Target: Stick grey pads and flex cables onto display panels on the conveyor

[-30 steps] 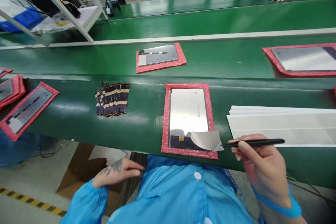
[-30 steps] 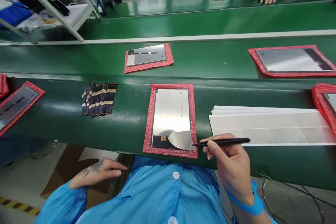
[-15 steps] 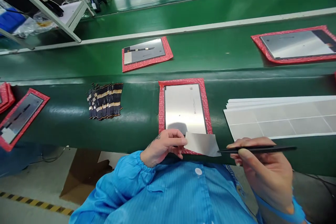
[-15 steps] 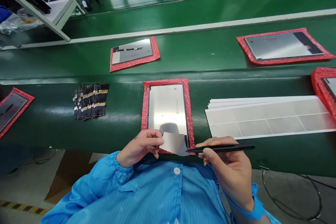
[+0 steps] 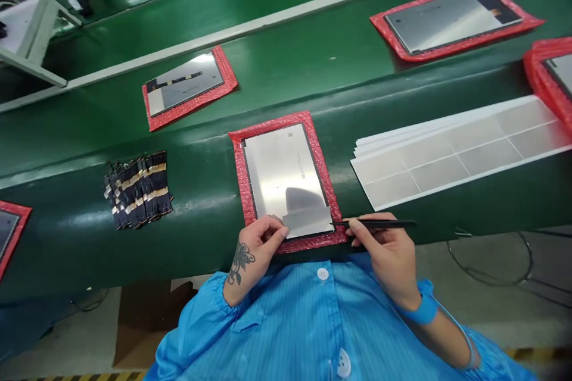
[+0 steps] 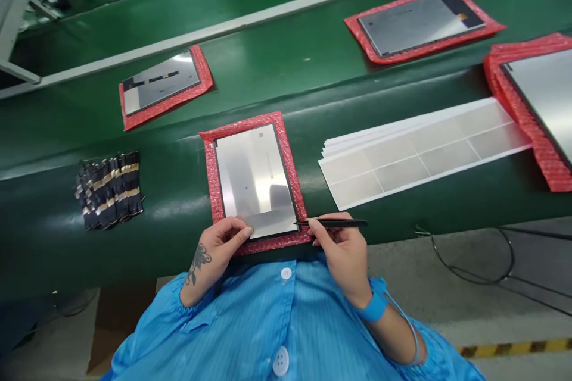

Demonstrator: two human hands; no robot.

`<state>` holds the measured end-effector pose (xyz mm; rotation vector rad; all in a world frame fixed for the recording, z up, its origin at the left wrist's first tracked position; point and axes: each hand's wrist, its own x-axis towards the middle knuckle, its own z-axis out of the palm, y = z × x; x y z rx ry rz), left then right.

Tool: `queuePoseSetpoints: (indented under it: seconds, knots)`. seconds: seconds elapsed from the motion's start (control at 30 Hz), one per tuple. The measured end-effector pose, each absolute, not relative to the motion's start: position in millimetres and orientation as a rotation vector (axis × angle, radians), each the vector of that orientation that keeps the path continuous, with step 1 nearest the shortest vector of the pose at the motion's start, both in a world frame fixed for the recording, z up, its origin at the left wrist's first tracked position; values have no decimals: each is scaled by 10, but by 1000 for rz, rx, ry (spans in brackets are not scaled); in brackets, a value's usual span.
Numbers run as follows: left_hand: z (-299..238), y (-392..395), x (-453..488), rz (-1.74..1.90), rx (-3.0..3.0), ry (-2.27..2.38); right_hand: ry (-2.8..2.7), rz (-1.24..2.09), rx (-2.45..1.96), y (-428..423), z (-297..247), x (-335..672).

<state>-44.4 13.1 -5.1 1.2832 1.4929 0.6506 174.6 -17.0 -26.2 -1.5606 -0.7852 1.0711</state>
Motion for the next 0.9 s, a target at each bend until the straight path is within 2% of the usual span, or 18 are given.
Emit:
queuePoseSetpoints:
  seconds: [0.27,0.9]
  knots:
    - [-113,43,-414,651,1541,1581,-973,859,-1664,-335,-384,1719]
    - [-152,-24,-417,609,1752,1609,-1030,826,-1637,-327,-328,1723]
